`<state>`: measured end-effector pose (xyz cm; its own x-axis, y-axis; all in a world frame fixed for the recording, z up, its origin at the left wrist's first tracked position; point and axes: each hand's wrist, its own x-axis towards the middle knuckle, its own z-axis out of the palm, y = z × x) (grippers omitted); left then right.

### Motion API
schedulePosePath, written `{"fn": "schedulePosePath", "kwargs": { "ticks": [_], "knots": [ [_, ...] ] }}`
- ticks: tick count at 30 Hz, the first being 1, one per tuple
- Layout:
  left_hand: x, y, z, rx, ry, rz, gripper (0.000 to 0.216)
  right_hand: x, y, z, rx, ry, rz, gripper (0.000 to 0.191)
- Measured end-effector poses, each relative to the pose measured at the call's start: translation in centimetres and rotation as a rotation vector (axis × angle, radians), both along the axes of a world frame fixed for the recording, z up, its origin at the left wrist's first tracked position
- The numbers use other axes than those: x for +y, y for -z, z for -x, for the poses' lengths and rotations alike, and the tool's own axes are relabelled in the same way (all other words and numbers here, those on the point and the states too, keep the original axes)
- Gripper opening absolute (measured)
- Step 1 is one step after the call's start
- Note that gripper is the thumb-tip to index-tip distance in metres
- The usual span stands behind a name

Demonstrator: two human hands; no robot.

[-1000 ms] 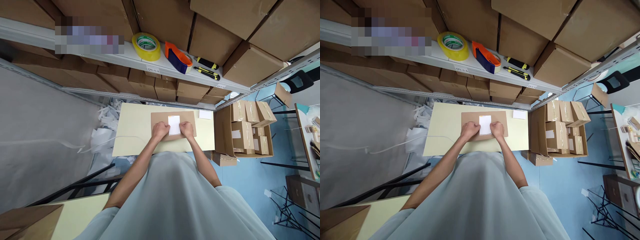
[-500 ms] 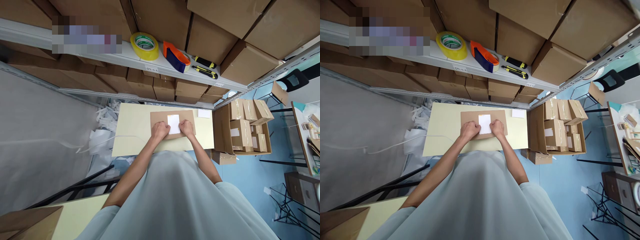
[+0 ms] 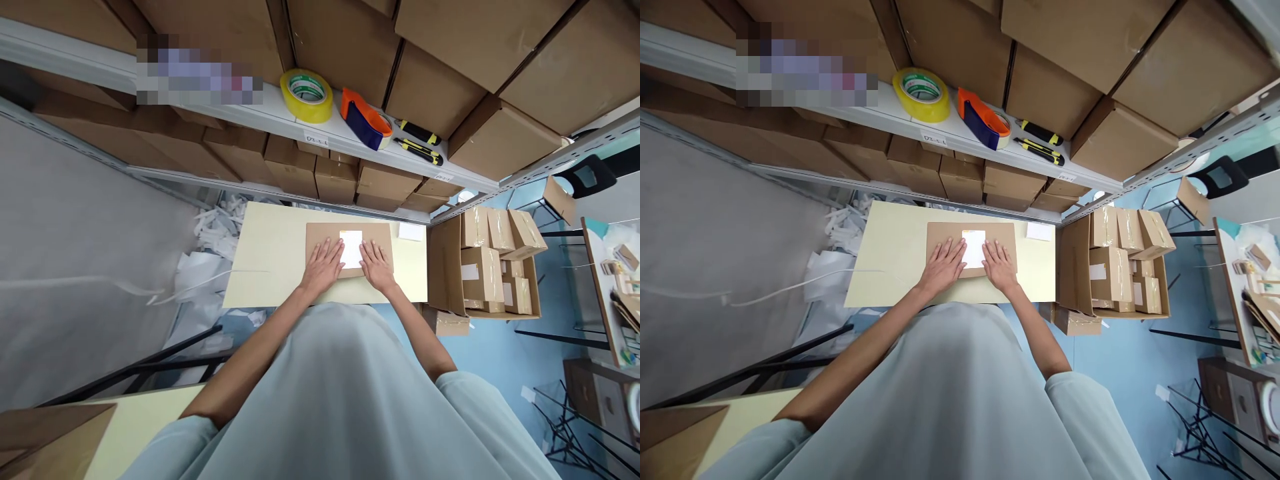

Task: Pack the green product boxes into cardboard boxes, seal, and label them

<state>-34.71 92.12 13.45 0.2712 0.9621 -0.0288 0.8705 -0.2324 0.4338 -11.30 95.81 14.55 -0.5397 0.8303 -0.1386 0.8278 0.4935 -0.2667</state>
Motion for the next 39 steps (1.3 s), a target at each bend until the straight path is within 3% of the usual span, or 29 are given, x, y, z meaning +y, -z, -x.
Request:
{"fn": "schedulePosePath", "kwargs": {
  "ticks": [4,9,13,25,31,35,39],
  "knots": [
    [0.4,0.3,0.1,-0.003,-0.003,-0.014,0.067,0.5,-0.2,-0.2,-0.020,0.004,-0.019,0.061],
    [2.9,-0.2,-0.8,-0.008,-0.014,-0.024,0.068,2.2,-0.3,2.8,-0.043,-0.008,-0.020,0.062],
    [4.4,-0.4,-1.2,-0.007,-0.054,-0.008,0.070,3.2,0.0,4.4,-0.041,0.070,-0.015,0.063],
    [4.6,0.3,-1.3,-0.018,-0.136,0.003,0.072,4.1,0.5,5.8,-0.053,0.190,-0.050,0.063],
    [4.3,0.1,-1.1,-0.027,-0.132,0.018,0.074,2.2,0.2,5.1,-0.076,0.160,-0.017,0.063],
    [4.1,-0.3,-0.2,-0.035,-0.128,0.004,0.075,1.3,-0.6,3.6,-0.019,0.208,0.016,0.061],
    [4.1,-1.8,0.0,-0.034,-0.032,-0.051,0.071,0.8,-2.9,3.8,0.176,0.184,0.004,0.054]
  ]
}}
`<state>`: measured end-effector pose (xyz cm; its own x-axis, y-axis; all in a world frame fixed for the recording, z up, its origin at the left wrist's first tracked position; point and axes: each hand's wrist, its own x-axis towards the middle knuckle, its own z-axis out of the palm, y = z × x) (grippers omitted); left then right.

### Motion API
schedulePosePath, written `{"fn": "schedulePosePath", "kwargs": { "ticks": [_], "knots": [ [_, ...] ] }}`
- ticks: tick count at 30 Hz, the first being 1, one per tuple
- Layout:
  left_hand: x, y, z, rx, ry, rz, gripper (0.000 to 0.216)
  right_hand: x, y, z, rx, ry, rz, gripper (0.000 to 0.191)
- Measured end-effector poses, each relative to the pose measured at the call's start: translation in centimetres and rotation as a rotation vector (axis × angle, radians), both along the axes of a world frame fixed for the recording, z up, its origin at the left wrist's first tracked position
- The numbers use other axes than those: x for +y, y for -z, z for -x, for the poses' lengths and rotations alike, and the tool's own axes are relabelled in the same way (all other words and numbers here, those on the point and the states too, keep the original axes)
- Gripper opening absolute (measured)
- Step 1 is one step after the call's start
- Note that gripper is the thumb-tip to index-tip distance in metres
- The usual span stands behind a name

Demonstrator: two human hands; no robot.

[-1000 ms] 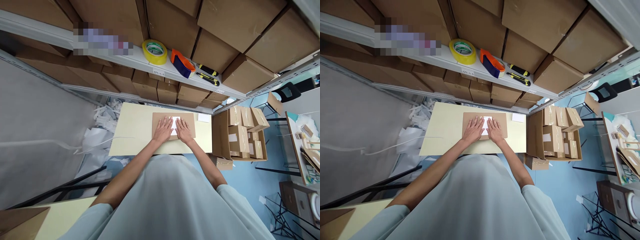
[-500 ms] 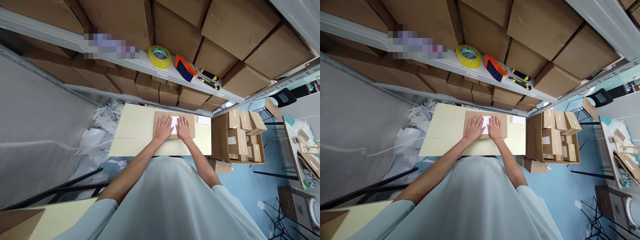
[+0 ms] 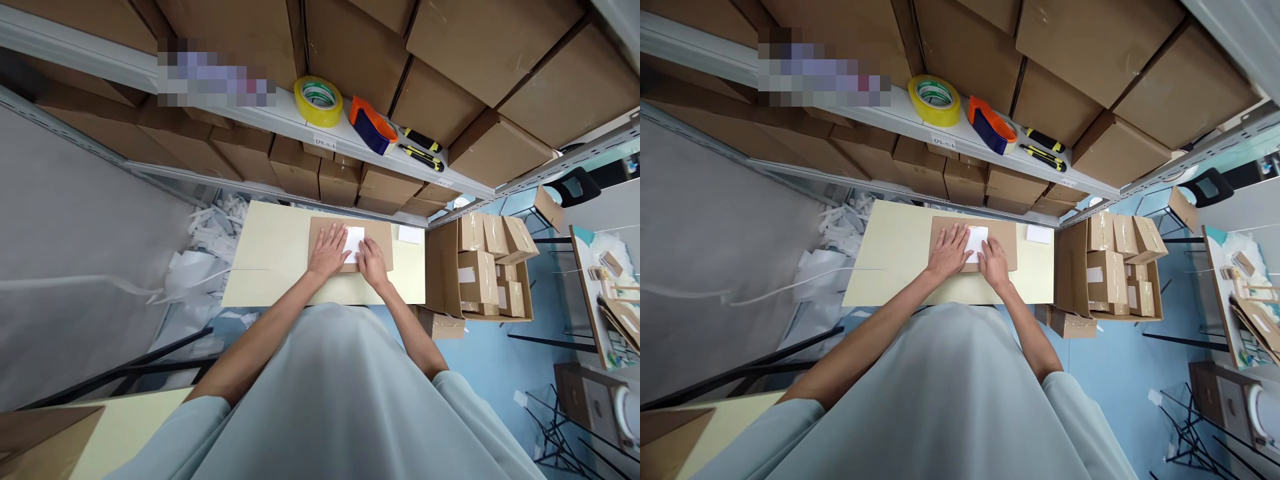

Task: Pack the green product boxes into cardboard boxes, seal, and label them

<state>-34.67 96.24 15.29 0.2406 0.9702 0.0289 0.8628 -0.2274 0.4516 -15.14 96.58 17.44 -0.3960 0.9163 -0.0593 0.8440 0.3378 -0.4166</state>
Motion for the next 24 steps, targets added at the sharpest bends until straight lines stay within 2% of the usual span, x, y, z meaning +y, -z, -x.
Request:
{"fn": "schedulePosePath", "kwargs": {
  "ticks": [4,8,18,24],
  "knots": [
    [0.1,-1.9,-0.5,0.016,0.119,-0.051,0.065,-1.0,-2.8,1.8,0.232,-0.053,-0.075,0.042],
    [0.4,-2.9,-1.0,-0.006,0.167,-0.083,0.062,-1.5,-4.4,3.1,0.288,-0.045,-0.085,0.039],
    [0.7,-2.9,-1.3,0.001,0.191,-0.114,0.057,-1.6,-5.6,3.0,0.195,-0.115,-0.136,0.040],
    [0.4,-2.5,-1.8,0.004,0.200,-0.133,0.058,-1.9,-5.7,2.6,0.148,-0.126,-0.119,0.038]
  ]
}}
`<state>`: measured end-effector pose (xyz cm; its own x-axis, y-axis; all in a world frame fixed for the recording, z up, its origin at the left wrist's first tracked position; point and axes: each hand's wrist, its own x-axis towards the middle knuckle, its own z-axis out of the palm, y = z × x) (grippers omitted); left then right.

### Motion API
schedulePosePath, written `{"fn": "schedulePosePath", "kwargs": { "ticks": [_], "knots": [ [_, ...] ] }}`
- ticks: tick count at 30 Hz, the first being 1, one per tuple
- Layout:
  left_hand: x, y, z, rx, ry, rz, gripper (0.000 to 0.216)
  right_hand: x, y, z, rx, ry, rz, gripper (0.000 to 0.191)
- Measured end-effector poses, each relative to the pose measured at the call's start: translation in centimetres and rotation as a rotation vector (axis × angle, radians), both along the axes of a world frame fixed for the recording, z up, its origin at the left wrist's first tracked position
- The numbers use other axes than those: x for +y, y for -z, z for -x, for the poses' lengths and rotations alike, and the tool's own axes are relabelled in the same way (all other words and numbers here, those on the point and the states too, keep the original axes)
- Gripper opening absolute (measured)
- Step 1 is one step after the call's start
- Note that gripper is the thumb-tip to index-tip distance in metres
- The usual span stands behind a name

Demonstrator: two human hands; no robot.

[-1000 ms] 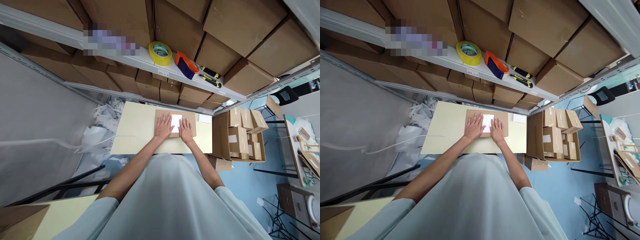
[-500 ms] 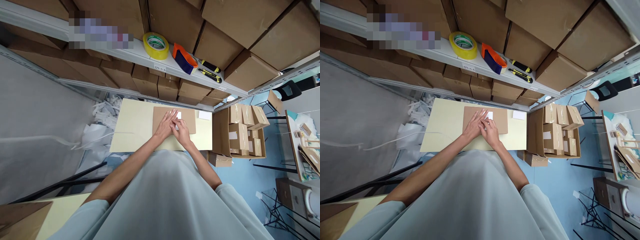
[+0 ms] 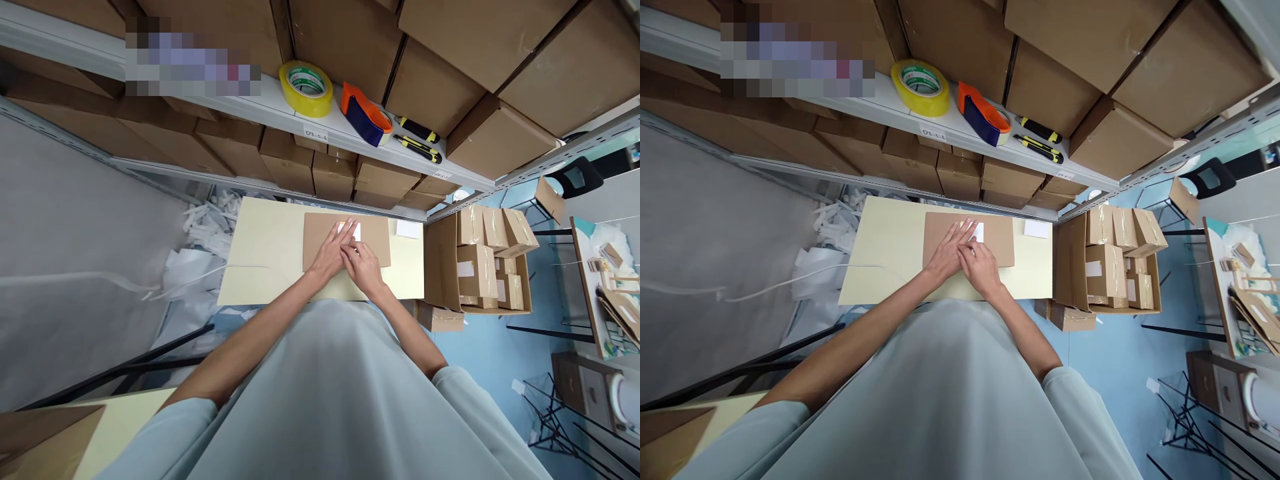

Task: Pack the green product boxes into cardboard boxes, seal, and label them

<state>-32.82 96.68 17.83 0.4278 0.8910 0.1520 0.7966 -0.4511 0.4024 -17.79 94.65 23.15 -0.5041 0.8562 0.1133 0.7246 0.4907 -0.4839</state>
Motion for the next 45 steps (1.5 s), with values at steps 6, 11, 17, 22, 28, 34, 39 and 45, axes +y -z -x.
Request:
{"fn": "schedulePosePath", "kwargs": {
  "ticks": [6,11,17,22,28,34,39,45],
  "knots": [
    [-0.2,-0.4,-0.6,0.015,0.019,0.034,0.067,0.4,0.0,-0.5,0.113,0.078,0.066,0.030],
    [-0.3,-0.8,-0.9,0.040,0.052,0.061,0.068,1.1,0.2,-0.9,0.224,0.105,0.158,0.026],
    [-0.9,-0.7,-1.5,0.038,0.096,0.051,0.066,1.5,1.5,-1.7,0.222,0.160,0.220,0.028],
    [-1.1,-0.1,-1.4,0.039,0.087,0.024,0.067,1.8,1.9,-2.6,0.392,0.241,0.305,0.038],
    [-0.9,0.1,-1.3,0.021,0.100,0.035,0.067,1.3,0.7,-2.4,0.392,0.161,0.257,0.028],
    [-0.8,-0.4,-1.5,0.020,0.063,0.042,0.069,-0.3,-0.1,-1.8,0.152,0.104,0.094,0.026],
    [-0.9,-0.4,-1.6,0.011,0.048,0.030,0.066,-1.2,-0.2,-1.2,0.121,0.145,0.033,0.028],
    [-1.2,-0.6,-1.9,0.002,0.023,0.034,0.064,-0.6,0.0,-1.2,0.258,0.196,0.118,0.019]
  ]
}}
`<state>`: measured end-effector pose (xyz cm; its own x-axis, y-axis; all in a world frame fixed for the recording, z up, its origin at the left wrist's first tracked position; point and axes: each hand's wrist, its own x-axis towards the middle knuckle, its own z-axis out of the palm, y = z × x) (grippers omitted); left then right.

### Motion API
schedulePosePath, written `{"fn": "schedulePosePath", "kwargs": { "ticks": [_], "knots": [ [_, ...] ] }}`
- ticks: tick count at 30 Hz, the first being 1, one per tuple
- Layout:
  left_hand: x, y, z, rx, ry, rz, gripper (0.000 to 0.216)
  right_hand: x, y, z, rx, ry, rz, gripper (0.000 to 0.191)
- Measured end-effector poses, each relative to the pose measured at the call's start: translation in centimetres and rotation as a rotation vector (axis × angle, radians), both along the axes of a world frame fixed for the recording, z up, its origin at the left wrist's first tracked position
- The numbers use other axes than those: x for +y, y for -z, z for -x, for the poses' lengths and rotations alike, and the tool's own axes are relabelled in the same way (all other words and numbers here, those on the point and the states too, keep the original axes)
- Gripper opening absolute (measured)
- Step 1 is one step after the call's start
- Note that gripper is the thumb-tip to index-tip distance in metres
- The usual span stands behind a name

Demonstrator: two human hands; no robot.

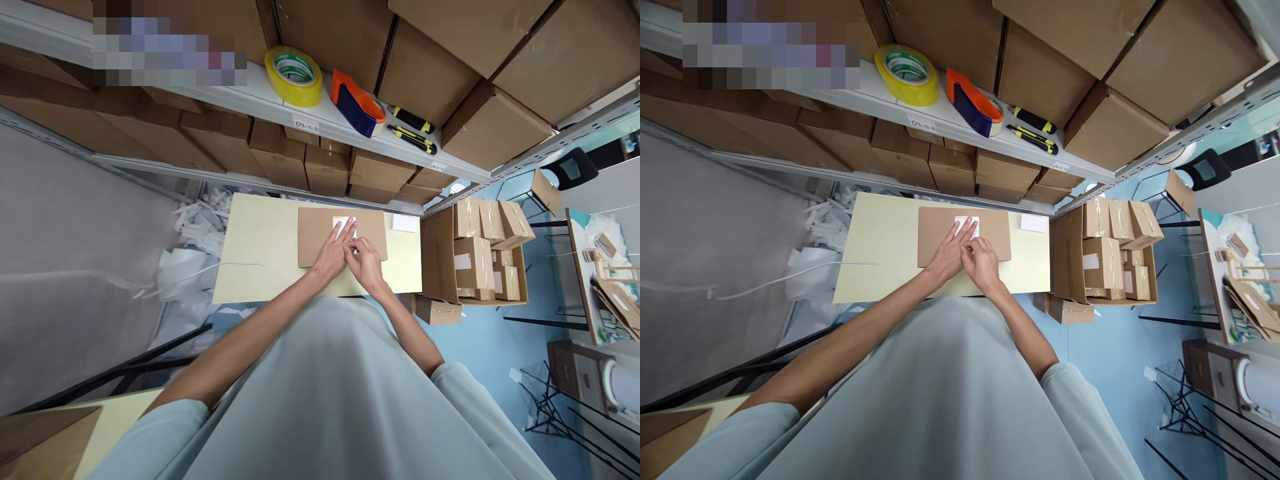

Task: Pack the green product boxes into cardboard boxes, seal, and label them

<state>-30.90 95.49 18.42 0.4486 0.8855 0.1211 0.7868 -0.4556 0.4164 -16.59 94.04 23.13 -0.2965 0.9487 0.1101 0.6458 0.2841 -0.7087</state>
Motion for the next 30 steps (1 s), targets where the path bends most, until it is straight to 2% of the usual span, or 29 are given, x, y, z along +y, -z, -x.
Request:
{"fn": "schedulePosePath", "kwargs": {
  "ticks": [6,10,14,19,22,30],
  "knots": [
    [-0.3,-0.5,-0.2,-0.020,0.015,-0.024,0.064,1.1,0.4,-0.7,0.186,0.064,0.182,0.030],
    [-0.3,-0.4,-0.1,-0.038,0.017,-0.041,0.061,1.3,0.3,-1.2,0.281,0.042,0.205,0.037],
    [0.0,-0.2,0.1,-0.061,0.015,-0.038,0.058,1.4,-0.1,-1.4,0.367,0.054,0.248,0.036],
    [0.4,-0.4,0.0,-0.101,-0.017,-0.014,0.057,0.5,-1.1,-1.1,0.202,0.041,0.061,0.016],
    [0.6,-0.7,0.0,-0.114,-0.025,0.016,0.057,-0.2,-1.5,-0.6,0.120,0.052,-0.030,0.011],
    [0.5,-1.6,-0.4,-0.099,-0.047,0.045,0.054,-0.4,-1.6,0.1,0.065,0.093,-0.061,0.009]
  ]
}}
